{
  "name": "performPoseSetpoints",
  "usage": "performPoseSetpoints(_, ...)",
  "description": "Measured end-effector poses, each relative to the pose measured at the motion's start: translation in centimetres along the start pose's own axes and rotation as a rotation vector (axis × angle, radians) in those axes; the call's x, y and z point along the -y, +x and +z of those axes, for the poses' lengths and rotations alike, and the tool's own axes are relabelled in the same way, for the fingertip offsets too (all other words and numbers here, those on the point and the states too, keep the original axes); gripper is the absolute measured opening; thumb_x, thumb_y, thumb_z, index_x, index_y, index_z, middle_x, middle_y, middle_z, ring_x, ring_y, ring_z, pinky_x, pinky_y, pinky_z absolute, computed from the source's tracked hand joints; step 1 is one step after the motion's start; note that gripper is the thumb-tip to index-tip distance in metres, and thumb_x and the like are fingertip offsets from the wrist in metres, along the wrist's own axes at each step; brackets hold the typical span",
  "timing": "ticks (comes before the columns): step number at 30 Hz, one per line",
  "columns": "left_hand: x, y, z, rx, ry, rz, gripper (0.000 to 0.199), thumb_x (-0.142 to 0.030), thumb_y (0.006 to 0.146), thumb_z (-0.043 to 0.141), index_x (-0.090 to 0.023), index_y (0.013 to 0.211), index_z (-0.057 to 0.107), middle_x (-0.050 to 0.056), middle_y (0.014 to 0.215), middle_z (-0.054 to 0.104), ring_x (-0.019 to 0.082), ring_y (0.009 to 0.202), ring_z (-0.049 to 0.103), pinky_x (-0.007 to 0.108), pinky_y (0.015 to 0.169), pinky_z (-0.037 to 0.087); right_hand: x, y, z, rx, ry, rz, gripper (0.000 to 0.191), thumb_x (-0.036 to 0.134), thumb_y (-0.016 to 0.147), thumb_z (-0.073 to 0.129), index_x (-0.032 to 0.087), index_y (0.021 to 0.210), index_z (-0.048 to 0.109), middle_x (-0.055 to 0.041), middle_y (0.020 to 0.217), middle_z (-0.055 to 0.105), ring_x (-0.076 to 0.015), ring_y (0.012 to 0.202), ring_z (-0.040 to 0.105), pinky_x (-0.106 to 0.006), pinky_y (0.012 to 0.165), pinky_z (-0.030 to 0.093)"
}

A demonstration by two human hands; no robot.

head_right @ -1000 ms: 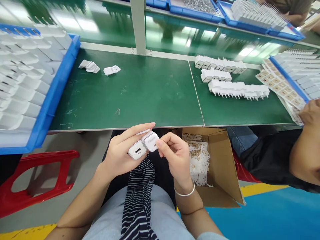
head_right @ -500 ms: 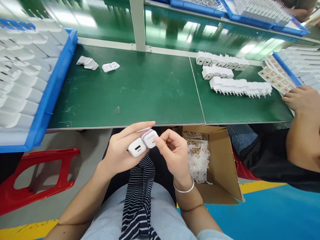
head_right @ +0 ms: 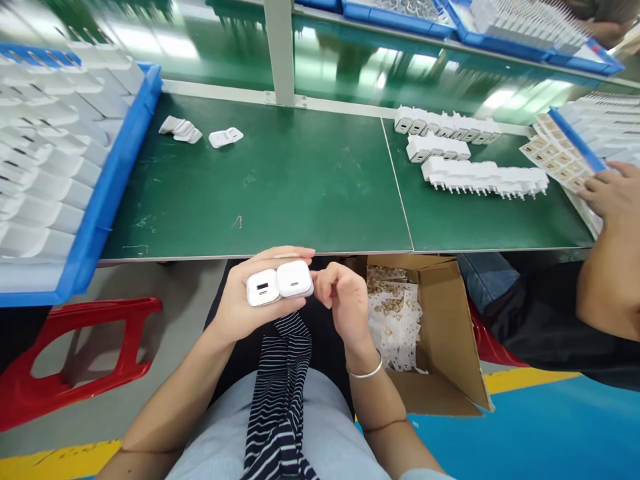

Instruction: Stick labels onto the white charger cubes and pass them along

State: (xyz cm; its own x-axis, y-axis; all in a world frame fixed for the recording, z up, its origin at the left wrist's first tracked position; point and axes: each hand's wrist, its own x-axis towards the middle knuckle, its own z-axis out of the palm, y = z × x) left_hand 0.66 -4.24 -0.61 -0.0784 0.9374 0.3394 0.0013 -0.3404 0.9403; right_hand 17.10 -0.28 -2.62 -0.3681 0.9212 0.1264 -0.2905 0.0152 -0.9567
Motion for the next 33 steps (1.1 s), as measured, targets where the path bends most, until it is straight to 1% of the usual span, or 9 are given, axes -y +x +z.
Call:
performPoseSetpoints(6, 0.2, 0.0, -0.5, 0.341, -0.861, -0.53, 0.045, -0.035, 0.065, 0.09, -0.019, 0.106, 0.082, 0.014, 0.123, 0.075, 0.031, 0.079, 0.08, 0.037, 0.069, 0.069, -0.7, 0.7, -1.2, 0.079, -0.025, 0.034, 0.039, 0.058, 0.078, 0.08, 0.022, 0.087, 0.069, 0.0, 0.076, 0.062, -0.0142, 0.067, 0.055, -0.025, 0.058, 0.045)
performPoseSetpoints(12, 0.8, -0.6, -0.2, 0.332, -0.995, -0.631, 0.044, -0.037, 0.06, 0.09, -0.017, 0.099, 0.083, 0.011, 0.084, 0.081, 0.032, 0.068, 0.079, 0.033, 0.057, 0.067, -0.6, 0.8, -1.1, 0.098, -0.064, 0.025, 0.034, 0.051, 0.075, 0.086, 0.021, 0.077, 0.071, 0.0016, 0.068, 0.067, -0.0121, 0.058, 0.058, -0.023, 0.053, 0.047)
performPoseSetpoints(14, 0.7, -0.8, -0.2, 0.322, -0.952, -0.596, 0.047, -0.039, 0.062, 0.09, -0.018, 0.104, 0.083, 0.012, 0.095, 0.081, 0.034, 0.077, 0.08, 0.037, 0.065, 0.069, -0.3, 0.8, -1.1, 0.057, -0.186, 0.005, 0.026, 0.045, 0.082, 0.08, 0.021, 0.076, 0.073, 0.0012, 0.065, 0.068, -0.012, 0.053, 0.058, -0.023, 0.049, 0.046)
performPoseSetpoints(16, 0.3, -0.8, -0.3, 0.298, -0.795, -0.528, 0.046, -0.037, 0.066, 0.09, -0.02, 0.107, 0.082, 0.014, 0.125, 0.075, 0.036, 0.089, 0.079, 0.041, 0.073, 0.069, 0.2, 0.6, -1.4, -0.02, -0.353, -0.046, 0.022, 0.038, 0.088, 0.075, 0.021, 0.075, 0.073, 0.0008, 0.063, 0.069, -0.0122, 0.052, 0.059, -0.023, 0.048, 0.046)
performPoseSetpoints(18, -0.1, -0.8, -0.4, 0.21, -0.486, -0.391, 0.041, -0.029, 0.069, 0.09, -0.021, 0.108, 0.081, 0.015, 0.15, 0.057, 0.037, 0.105, 0.076, 0.041, 0.081, 0.068, 0.9, 0.3, -1.6, -0.159, -0.467, -0.133, 0.02, 0.032, 0.091, 0.072, 0.021, 0.074, 0.072, 0.0016, 0.06, 0.067, -0.0115, 0.052, 0.058, -0.022, 0.05, 0.047)
performPoseSetpoints(21, -0.5, -0.7, -0.2, 0.009, 0.054, -0.102, 0.038, -0.017, 0.074, 0.086, -0.019, 0.111, 0.078, 0.017, 0.158, 0.047, 0.035, 0.122, 0.07, 0.04, 0.091, 0.065, 2.2, -0.7, -1.3, -0.351, -0.421, -0.202, 0.022, 0.025, 0.093, 0.07, 0.02, 0.072, 0.068, 0.005, 0.054, 0.058, -0.0082, 0.048, 0.051, -0.02, 0.048, 0.04)
performPoseSetpoints(23, -0.3, -0.7, 0.0, -0.081, 0.274, 0.053, 0.038, -0.015, 0.078, 0.081, -0.018, 0.116, 0.075, 0.019, 0.158, 0.046, 0.031, 0.118, 0.072, 0.038, 0.092, 0.064, 3.0, -1.7, -0.5, -0.334, -0.329, -0.158, 0.022, 0.023, 0.093, 0.071, 0.019, 0.072, 0.067, 0.0068, 0.051, 0.053, -0.0064, 0.045, 0.046, -0.019, 0.045, 0.035)
performPoseSetpoints(26, 0.2, -0.7, 0.5, -0.107, 0.4, 0.179, 0.041, -0.012, 0.082, 0.075, -0.015, 0.123, 0.07, 0.023, 0.157, 0.047, 0.028, 0.118, 0.072, 0.035, 0.091, 0.063, 3.3, -2.9, 1.3, -0.191, -0.251, -0.049, 0.02, 0.021, 0.094, 0.071, 0.019, 0.074, 0.068, 0.0076, 0.051, 0.052, -0.005, 0.044, 0.044, -0.018, 0.043, 0.032)
performPoseSetpoints(33, 0.6, -1.0, 1.2, -0.098, 0.475, 0.274, 0.044, -0.01, 0.088, 0.066, -0.014, 0.131, 0.063, 0.023, 0.156, 0.048, 0.024, 0.119, 0.072, 0.03, 0.086, 0.065, 2.3, -3.3, 3.1, -0.102, -0.201, 0.052, 0.021, 0.02, 0.093, 0.072, 0.019, 0.073, 0.066, 0.008, 0.051, 0.051, -0.0043, 0.045, 0.042, -0.017, 0.044, 0.03)
